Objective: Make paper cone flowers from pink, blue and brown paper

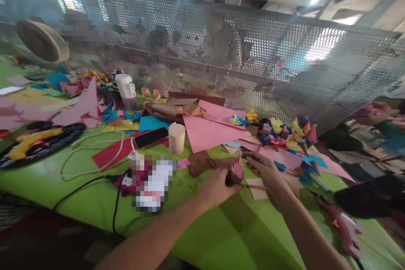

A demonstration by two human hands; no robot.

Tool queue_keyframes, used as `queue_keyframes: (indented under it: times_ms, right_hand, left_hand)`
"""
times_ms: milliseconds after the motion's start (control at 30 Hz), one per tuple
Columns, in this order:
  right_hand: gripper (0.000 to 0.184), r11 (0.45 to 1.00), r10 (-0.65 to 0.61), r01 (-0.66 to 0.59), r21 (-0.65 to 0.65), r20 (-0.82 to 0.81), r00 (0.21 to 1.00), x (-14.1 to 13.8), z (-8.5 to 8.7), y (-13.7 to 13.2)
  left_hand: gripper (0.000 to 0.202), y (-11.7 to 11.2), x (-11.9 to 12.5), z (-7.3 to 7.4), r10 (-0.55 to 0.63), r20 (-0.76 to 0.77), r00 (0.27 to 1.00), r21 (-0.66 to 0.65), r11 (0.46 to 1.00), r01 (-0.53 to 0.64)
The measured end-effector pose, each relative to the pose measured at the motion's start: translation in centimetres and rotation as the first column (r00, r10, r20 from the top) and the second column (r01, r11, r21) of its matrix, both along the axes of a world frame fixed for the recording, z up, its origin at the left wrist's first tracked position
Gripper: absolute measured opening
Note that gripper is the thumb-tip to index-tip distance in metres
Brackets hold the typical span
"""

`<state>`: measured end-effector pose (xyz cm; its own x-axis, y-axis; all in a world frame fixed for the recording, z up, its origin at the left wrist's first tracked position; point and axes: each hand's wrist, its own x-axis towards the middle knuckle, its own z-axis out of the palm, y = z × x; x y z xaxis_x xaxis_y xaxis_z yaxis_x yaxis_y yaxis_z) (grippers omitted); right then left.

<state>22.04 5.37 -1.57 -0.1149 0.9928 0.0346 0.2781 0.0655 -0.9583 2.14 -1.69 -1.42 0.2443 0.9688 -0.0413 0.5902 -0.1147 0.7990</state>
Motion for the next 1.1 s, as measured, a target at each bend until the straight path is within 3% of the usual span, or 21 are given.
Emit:
queue_keyframes:
  times_ms: [100,133,300,533,667,833,1100]
  right_hand:
    - [0.032,0.975,0.165,-0.205,0.084,0.340,0.926,-0.5,0.1,3.5]
    - [0.028,0.968,0.170,-0.226,0.106,0.380,0.909,-0.9,0.0,4.6]
    - [0.023,0.941,0.191,-0.300,0.155,0.491,0.850,-3.3,-0.4,8.7]
    - [0.050,0.912,0.140,-0.322,0.253,0.547,0.825,-5.0,0.9,12.2]
    - [0.051,0.900,0.178,-0.359,0.248,0.543,0.821,-6.0,1.8,13.0]
    - [0.029,0.902,0.267,-0.398,0.165,0.513,0.816,-7.3,1.6,12.4]
    - [0.034,0.900,0.323,-0.423,0.105,0.491,0.809,-8.5,1.9,11.9]
  left_hand:
    - [0.038,-0.1,-0.2,0.1,0.025,-0.104,0.994,-0.012,1.000,-0.027]
    - [0.041,-0.1,-0.3,0.2,0.027,-0.139,0.990,-0.015,0.999,-0.030]
    - [0.047,-0.1,-0.8,0.9,0.000,-0.323,0.947,-0.023,1.000,-0.008]
    - [0.053,0.1,-1.3,0.8,-0.016,-0.425,0.905,0.030,0.999,0.031]
    - [0.068,0.2,-1.2,0.5,-0.004,-0.407,0.913,0.037,0.999,0.021]
    - [0.057,0.2,-1.2,0.6,0.018,-0.416,0.909,0.064,0.998,0.010]
    - [0.038,0.6,-2.1,2.1,0.046,-0.417,0.908,0.047,0.998,-0.029]
